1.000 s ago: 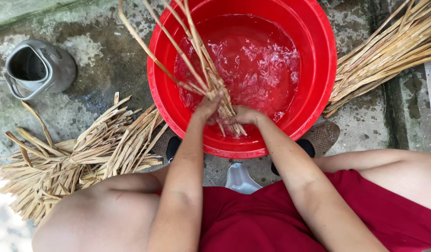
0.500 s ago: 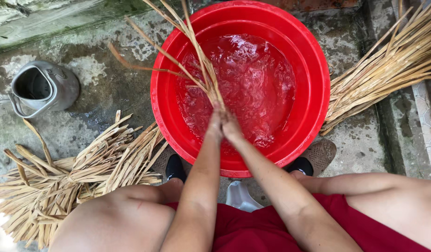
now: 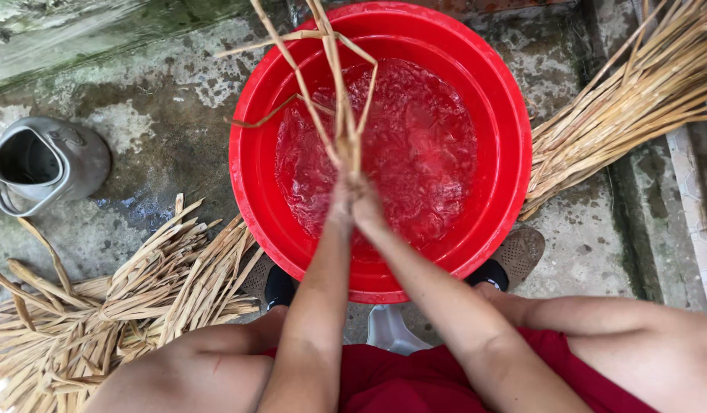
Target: The person repeatedly submerges bundles of dried sticks into a red basin of water, agitates them by hand, and places the wet bundles on the ground beside the basin. The process is repeated for multiple bundles throughout the clip.
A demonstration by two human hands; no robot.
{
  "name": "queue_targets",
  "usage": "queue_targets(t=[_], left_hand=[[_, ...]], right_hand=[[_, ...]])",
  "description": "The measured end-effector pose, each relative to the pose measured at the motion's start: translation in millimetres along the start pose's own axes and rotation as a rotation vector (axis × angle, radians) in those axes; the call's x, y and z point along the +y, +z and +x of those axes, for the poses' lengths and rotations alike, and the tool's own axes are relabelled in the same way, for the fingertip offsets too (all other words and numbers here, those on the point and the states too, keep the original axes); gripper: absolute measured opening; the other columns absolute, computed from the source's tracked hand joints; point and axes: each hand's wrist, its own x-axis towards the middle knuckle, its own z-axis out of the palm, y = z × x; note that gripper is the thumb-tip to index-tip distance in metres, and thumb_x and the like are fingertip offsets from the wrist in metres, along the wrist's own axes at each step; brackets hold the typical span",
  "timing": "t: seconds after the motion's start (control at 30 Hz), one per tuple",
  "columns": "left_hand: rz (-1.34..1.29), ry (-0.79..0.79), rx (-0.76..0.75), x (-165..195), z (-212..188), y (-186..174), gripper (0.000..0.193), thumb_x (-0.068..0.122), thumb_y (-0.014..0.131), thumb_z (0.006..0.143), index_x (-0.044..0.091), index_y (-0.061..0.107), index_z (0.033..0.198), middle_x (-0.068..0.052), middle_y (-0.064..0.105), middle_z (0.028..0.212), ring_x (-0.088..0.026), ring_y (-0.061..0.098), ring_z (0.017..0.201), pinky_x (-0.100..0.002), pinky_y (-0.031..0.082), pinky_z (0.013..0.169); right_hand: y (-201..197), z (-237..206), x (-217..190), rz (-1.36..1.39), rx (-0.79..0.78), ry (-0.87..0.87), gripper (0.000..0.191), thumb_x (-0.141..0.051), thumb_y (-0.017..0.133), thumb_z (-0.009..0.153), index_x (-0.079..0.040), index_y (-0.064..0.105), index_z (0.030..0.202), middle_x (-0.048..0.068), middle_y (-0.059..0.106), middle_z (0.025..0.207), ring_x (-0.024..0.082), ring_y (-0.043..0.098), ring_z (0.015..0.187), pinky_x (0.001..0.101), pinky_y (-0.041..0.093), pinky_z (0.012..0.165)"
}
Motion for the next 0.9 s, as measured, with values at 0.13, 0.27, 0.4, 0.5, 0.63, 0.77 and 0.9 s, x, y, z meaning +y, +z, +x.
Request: queue_targets(t=[0.13,0.27,0.4,0.5,0.63,0.77,0.9], left_hand=[[0.004,0.02,0.084,11.6,-2.1,-14.8,0.06,0.053,0.037,0.101,0.011,0.051,0.141,-0.018,0.066,0.112,-0.026,0.067,0.103,-0.043,0.062,0.086],[-0.028,-0.116,-0.175,-41.1,24.1,4.0,0.05,0.039,0.043,0.104,0.004,0.05,0.138,-0.015,0.07,0.113,-0.026,0.069,0.1,-0.041,0.062,0.084],[0.331,-0.124,-0.132,-39.6,38.9,-5.2,0.048,0.031,0.048,0.109,-0.006,0.05,0.14,-0.024,0.06,0.116,-0.032,0.064,0.101,-0.047,0.061,0.09],[0.474,-0.016,-0.032,-11.4,36.6,-29.0,0.053,0.033,0.061,0.097,0.002,0.057,0.14,-0.017,0.073,0.119,-0.025,0.07,0.109,-0.039,0.06,0.101],[0.255,-0.013,0.006,6.3,22.6,-18.9,0.061,0.051,0.056,0.099,0.011,0.045,0.144,-0.006,0.062,0.121,-0.021,0.061,0.11,-0.043,0.048,0.099],[0.348,0.044,0.099,3.9,25.8,-0.5,0.058,0.036,0.072,0.091,0.001,0.057,0.135,-0.016,0.064,0.109,-0.027,0.062,0.098,-0.047,0.054,0.089],[0.611,0.07,0.187,9.6,34.2,-30.8,0.046,0.024,0.072,0.092,-0.005,0.06,0.125,-0.024,0.071,0.099,-0.033,0.069,0.084,-0.05,0.06,0.078]], right_hand=[[12.1,-2.9,2.7,-0.178,-0.046,-0.153,0.041,-0.027,0.039,0.116,0.0,0.067,0.128,0.025,0.071,0.116,0.017,0.061,0.08,0.0289,0.053,0.064],[-47.7,29.0,10.4,-0.395,0.065,0.297,0.036,-0.029,0.044,0.113,-0.006,0.059,0.137,0.024,0.065,0.128,0.029,0.058,0.099,0.0414,0.048,0.08],[-103.4,47.4,6.6,0.001,-0.183,0.485,0.049,-0.039,0.047,0.1,-0.022,0.051,0.146,0.01,0.068,0.135,0.03,0.066,0.124,0.0409,0.051,0.11],[-120.5,41.3,-4.7,-0.05,-0.053,0.51,0.051,-0.041,0.059,0.104,-0.015,0.054,0.148,0.009,0.048,0.154,0.028,0.04,0.144,0.0521,0.029,0.117],[-88.1,27.4,-11.1,0.183,0.202,0.497,0.047,-0.036,0.049,0.107,-0.016,0.045,0.15,0.011,0.047,0.151,0.031,0.047,0.134,0.0565,0.041,0.107],[-44.0,20.5,-1.6,-0.299,-0.255,0.214,0.044,-0.027,0.047,0.105,-0.015,0.051,0.147,0.016,0.063,0.137,0.031,0.063,0.124,0.049,0.05,0.106],[-65.9,22.7,5.8,-0.485,-0.521,0.147,0.041,-0.03,0.056,0.1,-0.017,0.059,0.139,0.011,0.06,0.14,0.029,0.056,0.127,0.0492,0.039,0.11]])
